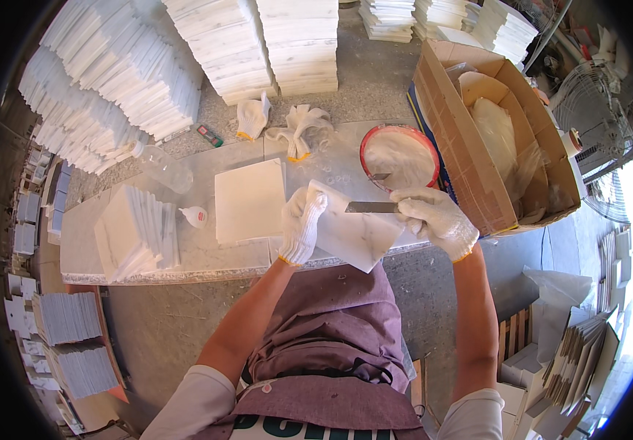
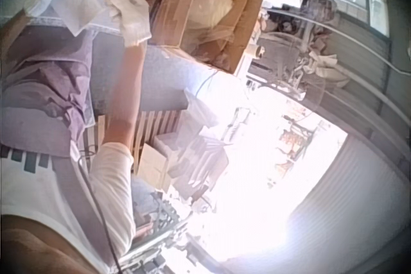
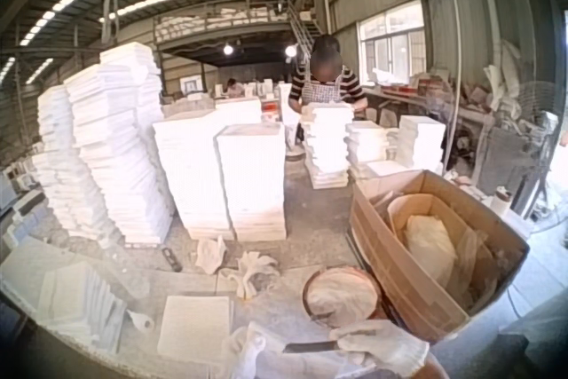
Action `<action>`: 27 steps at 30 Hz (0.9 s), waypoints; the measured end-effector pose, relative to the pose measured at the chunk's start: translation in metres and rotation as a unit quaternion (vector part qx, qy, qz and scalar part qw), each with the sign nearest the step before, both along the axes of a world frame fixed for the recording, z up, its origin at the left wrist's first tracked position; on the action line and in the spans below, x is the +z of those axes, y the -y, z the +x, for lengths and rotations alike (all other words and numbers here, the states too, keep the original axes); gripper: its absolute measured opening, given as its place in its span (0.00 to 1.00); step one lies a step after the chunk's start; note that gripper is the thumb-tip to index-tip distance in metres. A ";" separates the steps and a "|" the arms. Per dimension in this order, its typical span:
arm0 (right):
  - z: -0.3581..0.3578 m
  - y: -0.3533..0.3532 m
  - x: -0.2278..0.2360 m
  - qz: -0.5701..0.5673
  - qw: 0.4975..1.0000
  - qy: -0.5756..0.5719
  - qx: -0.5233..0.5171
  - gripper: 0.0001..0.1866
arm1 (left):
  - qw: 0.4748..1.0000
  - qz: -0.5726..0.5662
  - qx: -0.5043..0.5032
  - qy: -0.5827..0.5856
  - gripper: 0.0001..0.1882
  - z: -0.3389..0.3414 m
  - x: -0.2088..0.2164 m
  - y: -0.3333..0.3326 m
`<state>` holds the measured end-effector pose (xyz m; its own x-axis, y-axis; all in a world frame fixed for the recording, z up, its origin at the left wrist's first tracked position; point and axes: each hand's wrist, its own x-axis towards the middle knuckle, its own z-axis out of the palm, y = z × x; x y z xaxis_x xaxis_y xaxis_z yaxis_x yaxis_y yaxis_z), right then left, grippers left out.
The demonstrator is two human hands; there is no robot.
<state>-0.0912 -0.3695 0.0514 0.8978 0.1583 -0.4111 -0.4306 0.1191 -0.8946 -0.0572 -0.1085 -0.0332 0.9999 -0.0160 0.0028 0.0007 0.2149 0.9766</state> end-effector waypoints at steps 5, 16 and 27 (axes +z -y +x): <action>0.010 -0.010 0.008 -0.015 0.999 0.019 0.036 0.20 | 1.000 0.002 0.000 0.011 0.09 -0.002 0.005 0.002; 0.009 -0.008 0.005 0.041 0.999 0.008 0.003 0.20 | 1.000 0.008 0.008 0.027 0.10 -0.003 0.004 0.002; 0.009 -0.023 0.012 -0.021 0.999 0.034 0.012 0.20 | 0.999 0.007 0.005 0.037 0.09 -0.002 -0.001 -0.001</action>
<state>-0.0823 -0.3461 0.0637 0.9197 0.1640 -0.3566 -0.3715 0.0707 -0.9257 -0.0594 -0.1071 -0.0344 0.9970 -0.0061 0.0766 -0.0738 0.2004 0.9769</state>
